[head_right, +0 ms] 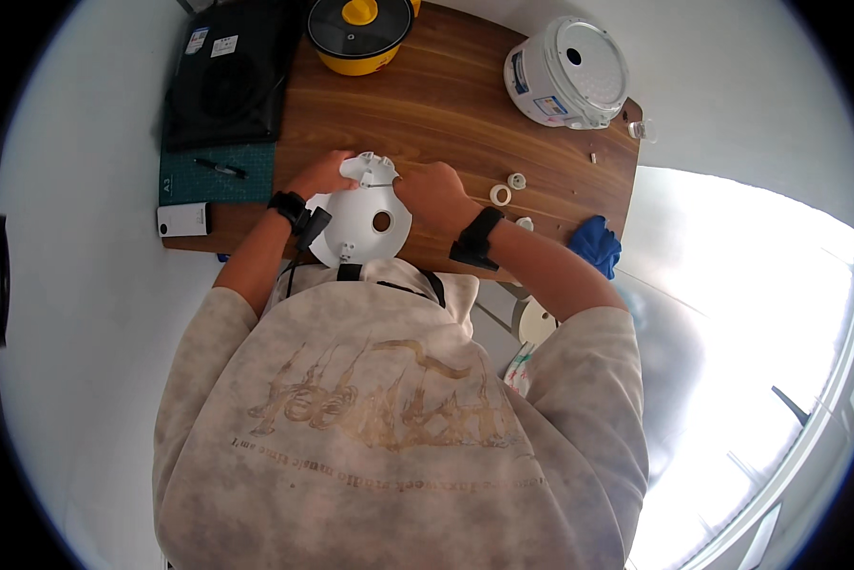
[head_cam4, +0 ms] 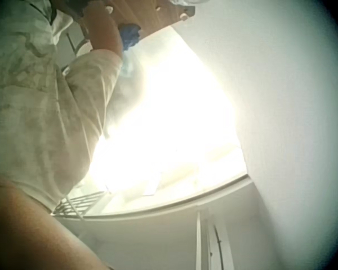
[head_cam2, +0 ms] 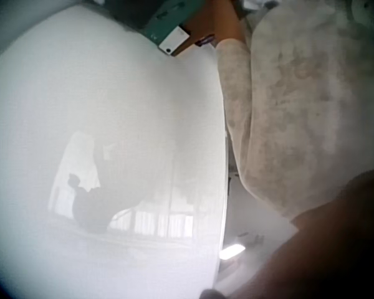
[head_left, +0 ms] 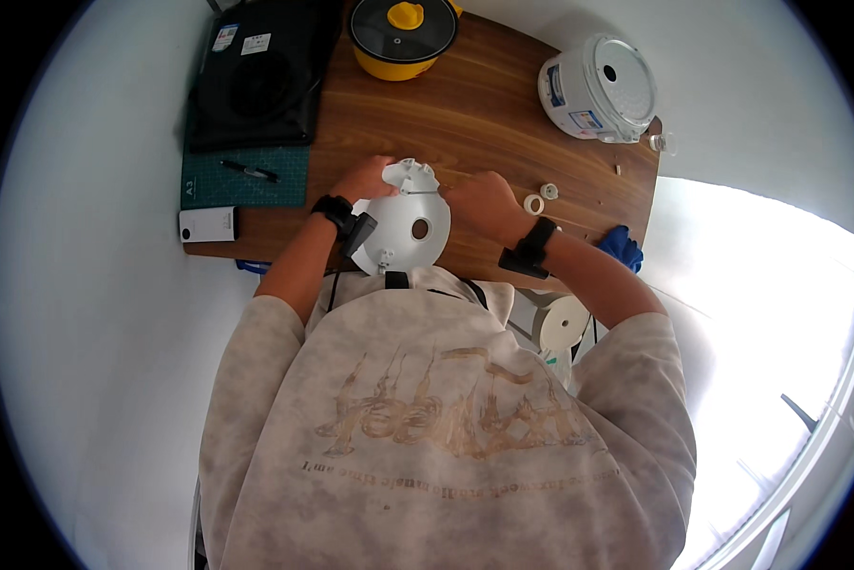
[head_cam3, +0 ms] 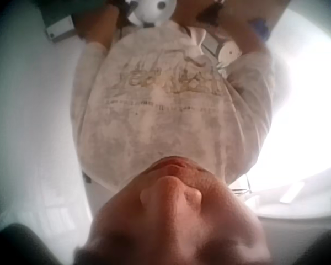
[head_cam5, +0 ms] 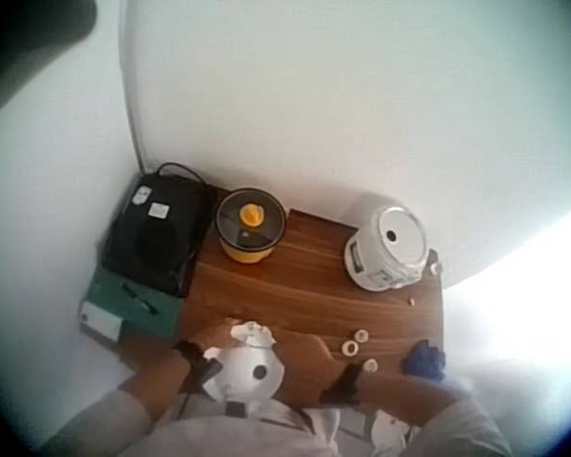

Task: The person assembles a yellow pot with a glass lid by inserting a yellow knob and tightening it with a screwdriver. They then disassemble a white rice cooker lid, removing several small plastic components and screws, and place them on the table.

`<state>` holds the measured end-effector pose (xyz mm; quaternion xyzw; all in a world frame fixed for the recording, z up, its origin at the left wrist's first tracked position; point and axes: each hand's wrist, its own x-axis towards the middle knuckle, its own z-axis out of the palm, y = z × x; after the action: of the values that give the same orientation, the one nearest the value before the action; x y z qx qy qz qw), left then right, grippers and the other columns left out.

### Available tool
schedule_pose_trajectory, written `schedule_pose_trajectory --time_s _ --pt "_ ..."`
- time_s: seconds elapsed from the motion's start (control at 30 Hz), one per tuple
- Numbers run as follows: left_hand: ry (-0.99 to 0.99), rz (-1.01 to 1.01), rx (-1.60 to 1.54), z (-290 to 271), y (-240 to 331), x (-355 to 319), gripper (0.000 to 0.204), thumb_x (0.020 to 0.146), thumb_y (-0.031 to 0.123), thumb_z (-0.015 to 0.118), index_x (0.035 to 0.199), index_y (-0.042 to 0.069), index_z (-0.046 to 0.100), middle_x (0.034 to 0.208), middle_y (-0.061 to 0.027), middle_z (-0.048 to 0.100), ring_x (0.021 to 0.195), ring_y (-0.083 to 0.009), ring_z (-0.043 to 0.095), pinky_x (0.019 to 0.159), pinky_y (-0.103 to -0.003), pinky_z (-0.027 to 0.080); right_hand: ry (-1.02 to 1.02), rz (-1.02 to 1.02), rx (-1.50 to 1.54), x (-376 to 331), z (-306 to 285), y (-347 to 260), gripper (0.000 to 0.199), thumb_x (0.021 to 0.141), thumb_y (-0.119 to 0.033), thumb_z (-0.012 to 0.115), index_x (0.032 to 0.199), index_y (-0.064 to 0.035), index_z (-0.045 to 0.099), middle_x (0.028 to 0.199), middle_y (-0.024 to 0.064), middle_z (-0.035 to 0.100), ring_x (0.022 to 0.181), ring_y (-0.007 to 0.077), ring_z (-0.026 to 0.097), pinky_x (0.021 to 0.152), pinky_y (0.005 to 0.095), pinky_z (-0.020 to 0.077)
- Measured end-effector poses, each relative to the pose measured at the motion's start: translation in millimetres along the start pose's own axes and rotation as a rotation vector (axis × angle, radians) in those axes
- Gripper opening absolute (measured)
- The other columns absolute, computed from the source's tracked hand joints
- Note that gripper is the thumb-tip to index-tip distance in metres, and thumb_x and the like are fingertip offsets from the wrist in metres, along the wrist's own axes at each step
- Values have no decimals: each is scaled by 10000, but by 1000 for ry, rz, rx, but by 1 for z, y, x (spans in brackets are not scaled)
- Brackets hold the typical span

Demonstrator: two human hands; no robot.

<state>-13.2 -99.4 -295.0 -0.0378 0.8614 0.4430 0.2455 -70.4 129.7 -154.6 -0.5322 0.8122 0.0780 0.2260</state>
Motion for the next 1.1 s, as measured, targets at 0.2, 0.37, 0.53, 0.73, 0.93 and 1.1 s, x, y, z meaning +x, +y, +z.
schedule_pose_trajectory --time_s 0.2,0.37,0.53,0.73,0.93,1.1 --pt "14 -19 8 2 -6 5 555 707 194 810 1204 15 643 1065 -179 712 1001 -329 676 867 -388 515 245 -71 -155 0 3 0 94 779 -117 662 870 -99 683 772 65 680 815 273 703 625 401 545" --pt "100 -27 -49 -7 -4 -4 573 723 237 803 1218 1 633 1119 -186 696 1033 -314 667 886 -379 511 260 136 175 -23 14 11 164 831 -164 662 988 -119 664 843 83 682 859 310 694 691 420 544" --pt "31 22 -291 -30 26 -29 472 763 245 804 1157 27 661 1016 -138 714 932 -239 677 832 -342 507 467 397 818 -61 38 14 218 877 -145 642 1085 -91 604 795 89 630 745 258 660 663 354 503" --pt "114 54 -304 -66 89 -64 414 774 274 821 1106 65 689 939 -95 720 840 -190 672 779 -325 510 549 465 1352 -79 38 14 262 814 -166 757 938 -60 552 806 -4 589 716 95 498 654 247 423" --pt "185 144 -231 -93 140 -98 427 797 264 805 1140 39 687 945 -98 726 814 -182 673 781 -315 523 728 423 1229 -88 -20 -24 349 798 -198 804 1073 -50 647 848 -22 610 731 47 502 654 228 436" --pt "155 132 -413 -108 167 -133 447 852 241 751 1221 11 646 1013 -115 721 871 -175 665 813 -318 518 709 536 1236 -110 -61 -41 354 799 -173 800 1109 -45 688 851 -12 653 721 46 530 660 229 460"
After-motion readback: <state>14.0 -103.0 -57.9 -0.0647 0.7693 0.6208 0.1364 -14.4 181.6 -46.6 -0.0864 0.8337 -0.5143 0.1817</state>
